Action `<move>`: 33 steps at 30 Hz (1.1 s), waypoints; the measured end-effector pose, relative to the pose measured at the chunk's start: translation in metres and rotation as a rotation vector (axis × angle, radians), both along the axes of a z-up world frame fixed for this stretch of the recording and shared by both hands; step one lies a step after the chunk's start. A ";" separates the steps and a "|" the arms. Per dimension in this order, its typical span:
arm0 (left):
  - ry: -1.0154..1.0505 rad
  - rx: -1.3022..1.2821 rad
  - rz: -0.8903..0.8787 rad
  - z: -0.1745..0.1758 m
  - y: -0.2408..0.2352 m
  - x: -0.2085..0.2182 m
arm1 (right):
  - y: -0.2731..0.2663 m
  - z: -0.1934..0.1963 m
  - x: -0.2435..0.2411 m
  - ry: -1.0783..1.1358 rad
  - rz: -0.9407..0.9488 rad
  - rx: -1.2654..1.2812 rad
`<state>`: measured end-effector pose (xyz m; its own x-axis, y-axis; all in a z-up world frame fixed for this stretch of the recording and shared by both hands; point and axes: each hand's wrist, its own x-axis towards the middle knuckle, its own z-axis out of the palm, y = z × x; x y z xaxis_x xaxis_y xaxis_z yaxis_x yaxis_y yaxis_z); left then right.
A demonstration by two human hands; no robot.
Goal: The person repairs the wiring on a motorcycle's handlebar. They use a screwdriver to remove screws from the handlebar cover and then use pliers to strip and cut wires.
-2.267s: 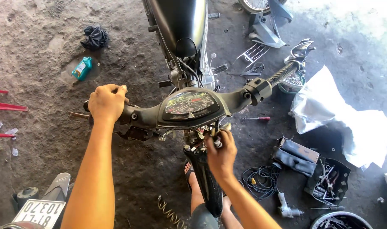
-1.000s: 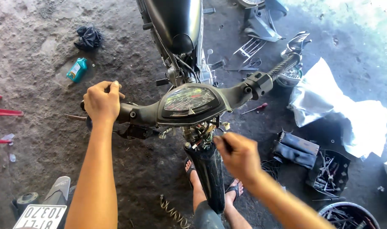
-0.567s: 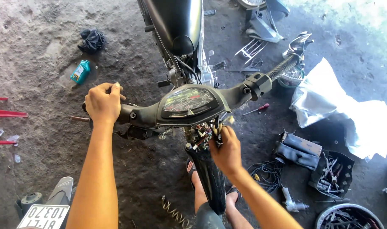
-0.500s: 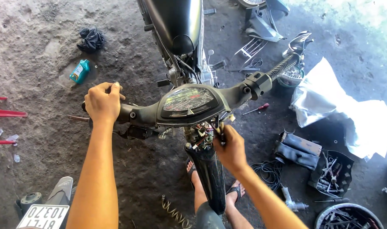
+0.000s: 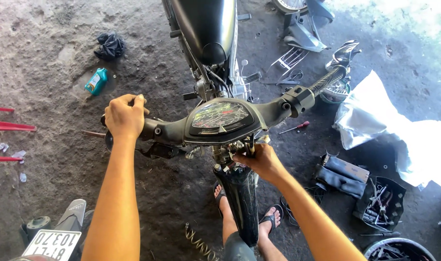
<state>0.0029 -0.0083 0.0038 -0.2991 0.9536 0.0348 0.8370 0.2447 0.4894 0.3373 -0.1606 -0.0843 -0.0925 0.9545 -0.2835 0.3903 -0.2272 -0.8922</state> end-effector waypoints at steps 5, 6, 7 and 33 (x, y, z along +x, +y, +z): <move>-0.001 -0.021 0.007 0.002 0.000 0.002 | -0.008 -0.007 0.006 0.346 -0.043 -0.171; -0.004 -0.017 0.009 0.001 0.001 0.001 | -0.006 -0.001 0.005 0.197 0.005 -0.010; -0.007 -0.015 0.008 0.000 0.002 0.000 | -0.005 0.004 0.005 0.047 0.051 0.149; -0.012 0.008 -0.021 -0.008 0.003 -0.004 | -0.023 -0.005 0.013 -0.014 0.176 0.006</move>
